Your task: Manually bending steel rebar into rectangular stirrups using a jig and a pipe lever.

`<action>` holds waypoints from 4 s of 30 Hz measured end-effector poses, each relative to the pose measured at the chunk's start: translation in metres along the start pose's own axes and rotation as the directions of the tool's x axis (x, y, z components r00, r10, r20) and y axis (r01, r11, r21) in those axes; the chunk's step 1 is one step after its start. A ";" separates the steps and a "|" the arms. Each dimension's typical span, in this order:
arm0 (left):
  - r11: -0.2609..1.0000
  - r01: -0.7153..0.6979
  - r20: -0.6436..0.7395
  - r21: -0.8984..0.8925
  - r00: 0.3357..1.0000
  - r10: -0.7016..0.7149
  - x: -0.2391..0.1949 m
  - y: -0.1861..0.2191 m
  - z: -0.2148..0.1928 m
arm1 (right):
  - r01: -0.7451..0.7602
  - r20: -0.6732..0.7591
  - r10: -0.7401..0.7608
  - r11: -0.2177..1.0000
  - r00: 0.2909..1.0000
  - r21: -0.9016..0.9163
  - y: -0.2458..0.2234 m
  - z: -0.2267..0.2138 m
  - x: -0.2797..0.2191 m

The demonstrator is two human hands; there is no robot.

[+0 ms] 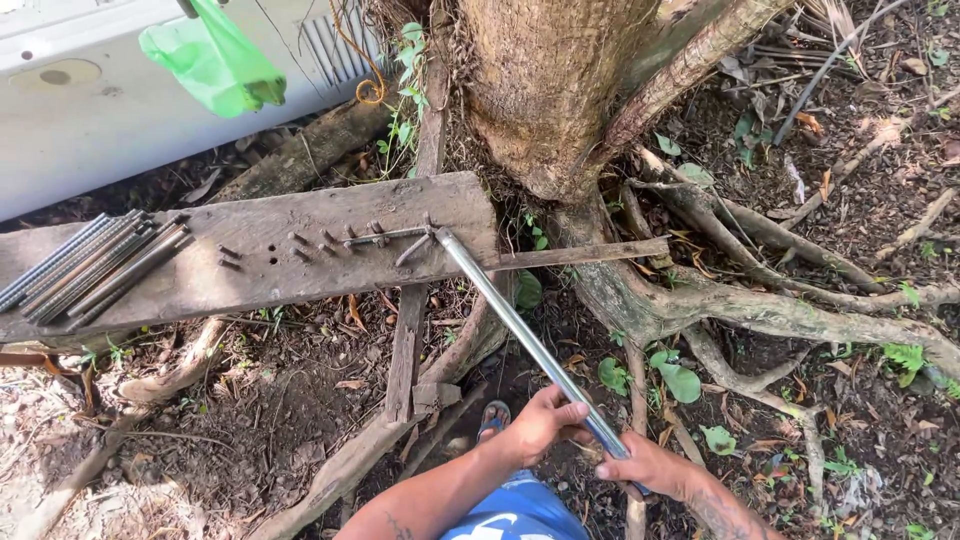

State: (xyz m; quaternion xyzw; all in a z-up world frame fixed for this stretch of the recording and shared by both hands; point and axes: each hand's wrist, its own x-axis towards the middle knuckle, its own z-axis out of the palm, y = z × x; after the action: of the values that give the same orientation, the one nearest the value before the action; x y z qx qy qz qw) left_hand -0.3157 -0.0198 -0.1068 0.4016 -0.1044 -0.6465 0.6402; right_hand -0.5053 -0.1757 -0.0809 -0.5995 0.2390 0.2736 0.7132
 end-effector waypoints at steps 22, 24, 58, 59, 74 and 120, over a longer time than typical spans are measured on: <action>0.750 0.090 -0.011 -0.655 0.992 -0.129 -0.013 0.012 0.055 | 0.044 -0.286 0.048 0.951 0.957 0.305 0.011 0.054 -0.006; 0.776 0.130 0.024 -0.617 0.989 -0.147 -0.017 0.016 0.050 | 0.107 -0.324 0.001 0.944 0.946 0.314 0.010 0.065 -0.004; 0.954 0.280 -0.037 -0.102 0.958 -0.285 -0.164 0.048 -0.098 | 0.337 -0.592 0.152 0.700 0.792 0.630 -0.010 0.334 0.129; 0.951 0.283 -0.040 -0.122 0.956 -0.290 -0.164 0.053 -0.095 | 0.340 -0.597 0.152 0.701 0.788 0.627 -0.007 0.331 0.130; 0.947 0.296 -0.071 -0.126 0.949 -0.306 -0.170 0.068 -0.083 | 0.325 -0.556 0.094 0.727 0.826 0.605 -0.013 0.328 0.122; 0.696 0.693 0.492 -0.190 0.680 -0.543 -0.261 0.074 -0.182 | 0.578 -0.735 -0.064 0.665 0.675 0.473 -0.163 0.320 0.227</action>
State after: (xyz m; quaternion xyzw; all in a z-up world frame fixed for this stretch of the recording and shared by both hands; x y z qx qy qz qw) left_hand -0.1788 0.2755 -0.0776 0.1475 0.0329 -0.9018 0.4049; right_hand -0.2235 0.1419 -0.0613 -0.3885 0.4388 -0.2054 0.7838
